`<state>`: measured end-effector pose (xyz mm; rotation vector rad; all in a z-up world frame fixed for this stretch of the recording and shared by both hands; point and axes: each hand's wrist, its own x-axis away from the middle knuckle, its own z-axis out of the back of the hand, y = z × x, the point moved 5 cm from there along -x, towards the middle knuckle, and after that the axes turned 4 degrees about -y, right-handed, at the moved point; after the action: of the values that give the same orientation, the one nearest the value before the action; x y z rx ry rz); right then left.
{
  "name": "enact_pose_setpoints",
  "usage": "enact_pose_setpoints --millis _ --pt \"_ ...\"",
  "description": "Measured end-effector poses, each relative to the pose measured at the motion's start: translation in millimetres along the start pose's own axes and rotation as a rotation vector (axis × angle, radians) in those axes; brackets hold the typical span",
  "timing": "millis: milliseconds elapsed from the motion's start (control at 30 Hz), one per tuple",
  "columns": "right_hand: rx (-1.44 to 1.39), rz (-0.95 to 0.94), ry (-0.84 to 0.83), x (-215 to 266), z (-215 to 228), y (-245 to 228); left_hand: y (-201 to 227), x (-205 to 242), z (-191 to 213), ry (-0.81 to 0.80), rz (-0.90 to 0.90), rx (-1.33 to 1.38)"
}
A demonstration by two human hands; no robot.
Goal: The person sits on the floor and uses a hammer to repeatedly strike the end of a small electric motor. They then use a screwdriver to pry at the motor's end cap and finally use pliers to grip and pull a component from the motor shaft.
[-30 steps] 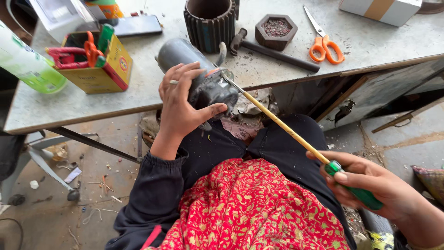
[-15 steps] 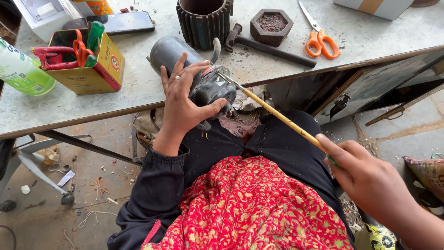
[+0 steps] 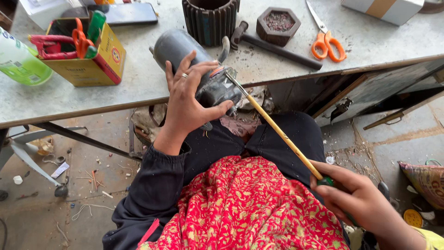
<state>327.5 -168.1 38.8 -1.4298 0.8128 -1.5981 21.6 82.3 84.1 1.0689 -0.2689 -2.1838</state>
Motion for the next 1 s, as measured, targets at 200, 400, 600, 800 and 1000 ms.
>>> enact_pose_setpoints --millis 200,400,600,800,1000 --pt "1.265 0.674 0.389 13.3 -26.8 -57.3 -3.2 -2.9 1.9 0.019 0.063 0.026" --pt "0.114 0.031 0.044 -11.1 4.1 -16.4 -1.4 -1.1 2.4 0.013 0.068 0.033" --pt "-0.077 0.048 -0.037 -22.2 6.1 -2.0 -1.0 -1.6 2.4 0.018 0.072 0.05" --pt "-0.044 0.019 -0.018 -24.9 16.9 6.2 -4.3 1.5 0.7 0.021 0.076 0.05" --pt "0.034 0.107 -0.086 -24.8 26.6 2.6 -4.6 0.7 -1.3 0.019 0.078 0.034"
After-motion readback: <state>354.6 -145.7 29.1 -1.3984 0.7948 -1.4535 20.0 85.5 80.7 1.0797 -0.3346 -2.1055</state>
